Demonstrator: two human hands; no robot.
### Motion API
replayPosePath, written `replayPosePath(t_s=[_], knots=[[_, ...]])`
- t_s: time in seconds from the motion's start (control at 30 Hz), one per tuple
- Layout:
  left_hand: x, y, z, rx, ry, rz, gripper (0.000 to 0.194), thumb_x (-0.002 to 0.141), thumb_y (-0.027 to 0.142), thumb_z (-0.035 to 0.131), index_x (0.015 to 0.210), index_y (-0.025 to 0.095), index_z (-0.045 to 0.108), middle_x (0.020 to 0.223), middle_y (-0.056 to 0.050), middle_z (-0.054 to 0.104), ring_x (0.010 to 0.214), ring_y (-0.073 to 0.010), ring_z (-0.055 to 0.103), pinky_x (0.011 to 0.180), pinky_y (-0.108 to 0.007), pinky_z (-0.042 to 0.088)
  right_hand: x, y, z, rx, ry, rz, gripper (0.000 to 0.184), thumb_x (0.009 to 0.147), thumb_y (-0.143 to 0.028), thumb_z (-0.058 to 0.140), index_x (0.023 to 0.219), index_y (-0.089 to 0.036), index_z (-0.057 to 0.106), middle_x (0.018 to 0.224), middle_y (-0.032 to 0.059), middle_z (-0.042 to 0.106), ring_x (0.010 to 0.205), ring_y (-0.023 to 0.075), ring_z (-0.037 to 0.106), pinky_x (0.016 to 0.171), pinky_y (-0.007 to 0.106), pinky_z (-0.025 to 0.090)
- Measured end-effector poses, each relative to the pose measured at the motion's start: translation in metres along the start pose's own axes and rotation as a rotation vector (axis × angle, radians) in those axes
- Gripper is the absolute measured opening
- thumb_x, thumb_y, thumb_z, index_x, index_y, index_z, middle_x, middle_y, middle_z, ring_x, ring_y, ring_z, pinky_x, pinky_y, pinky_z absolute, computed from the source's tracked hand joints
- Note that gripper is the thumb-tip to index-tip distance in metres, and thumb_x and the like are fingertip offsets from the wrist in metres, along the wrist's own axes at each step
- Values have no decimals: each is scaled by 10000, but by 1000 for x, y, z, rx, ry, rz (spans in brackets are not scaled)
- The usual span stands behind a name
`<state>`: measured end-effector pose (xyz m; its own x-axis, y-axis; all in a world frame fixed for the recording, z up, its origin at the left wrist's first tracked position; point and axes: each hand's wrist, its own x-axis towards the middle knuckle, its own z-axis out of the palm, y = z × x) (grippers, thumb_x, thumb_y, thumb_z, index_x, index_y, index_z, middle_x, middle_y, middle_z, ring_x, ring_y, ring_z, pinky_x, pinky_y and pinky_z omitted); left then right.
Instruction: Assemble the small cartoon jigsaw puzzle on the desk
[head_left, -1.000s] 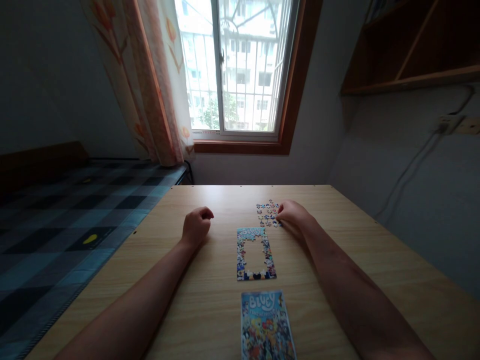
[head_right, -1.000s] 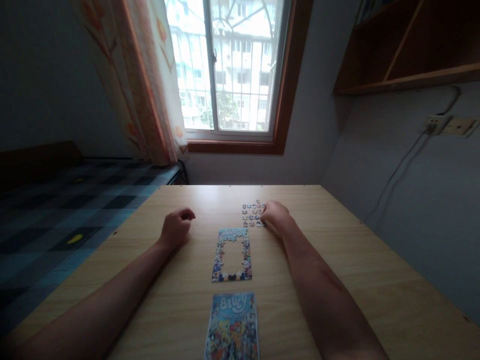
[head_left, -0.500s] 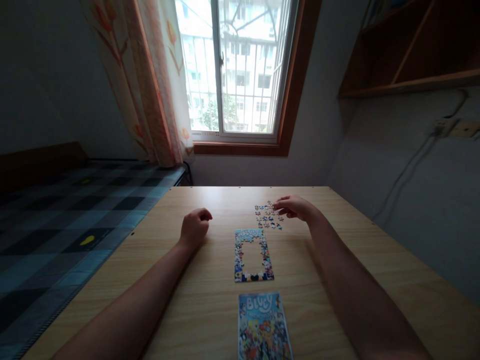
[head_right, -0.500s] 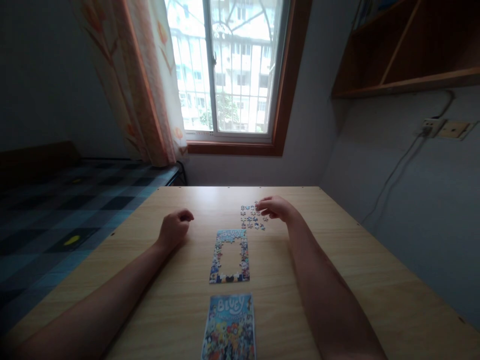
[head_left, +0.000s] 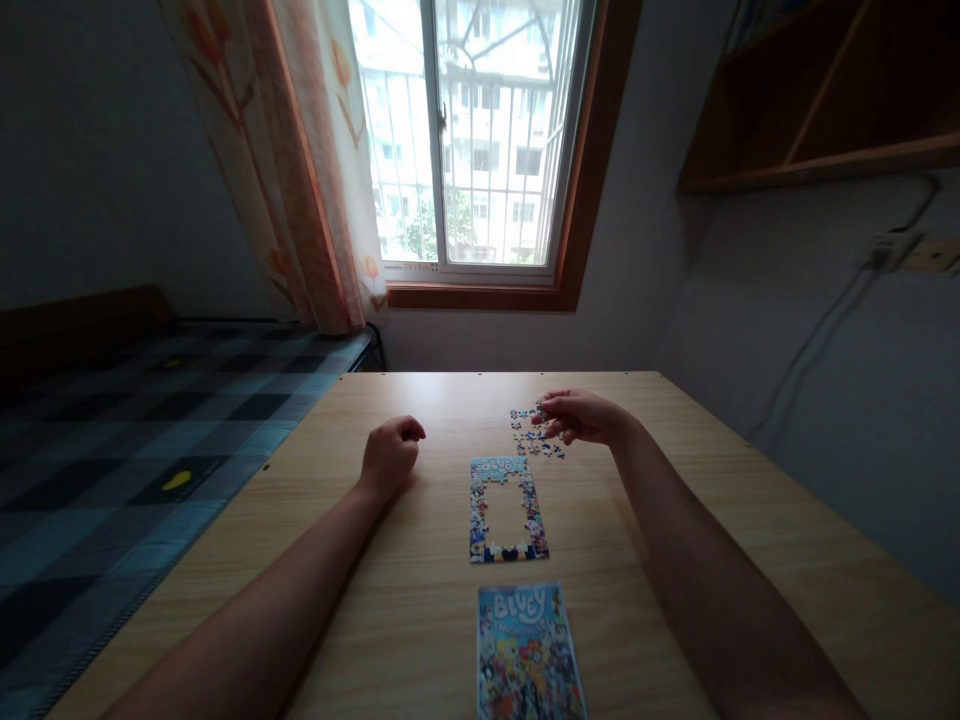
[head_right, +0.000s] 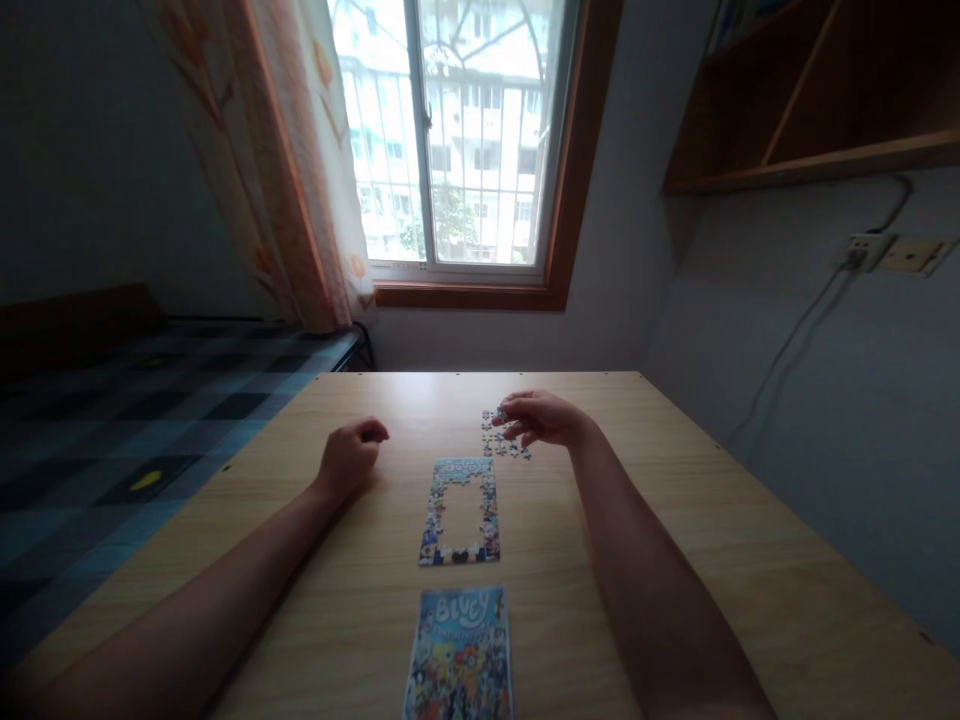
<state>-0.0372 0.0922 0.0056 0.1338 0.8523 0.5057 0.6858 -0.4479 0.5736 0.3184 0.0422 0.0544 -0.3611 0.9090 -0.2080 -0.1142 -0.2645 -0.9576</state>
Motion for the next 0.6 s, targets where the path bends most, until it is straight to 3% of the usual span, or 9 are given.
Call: replayPosePath(t_s=[0.17,0.4,0.6], knots=[[0,2,-1,-2,-2,-10,226,690,151,480,674,215,697,727,-11,729,736,-197,662,705,-291,474,0,2,3,-87,-41,1,247,809,-198,786,977,-149,611,845,41,746,567,113,699,425,163,561],[-1,4,-3,-4,-9,-21,218,692,149,489,679,217,696,725,-16,730,736,-203,663,703,-298,479,-6,-3,11,-240,19,49,373,802,-187,790,1144,-148,647,1046,109,758,702,132,725,475,158,566],[0,4,-3,-5,-19,-20,229,693,143,481,679,212,699,722,-18,727,727,-199,657,703,-301,473,-6,-6,15,-363,29,59,396,760,-253,833,1105,-143,672,1017,105,769,659,133,722,401,139,500]])
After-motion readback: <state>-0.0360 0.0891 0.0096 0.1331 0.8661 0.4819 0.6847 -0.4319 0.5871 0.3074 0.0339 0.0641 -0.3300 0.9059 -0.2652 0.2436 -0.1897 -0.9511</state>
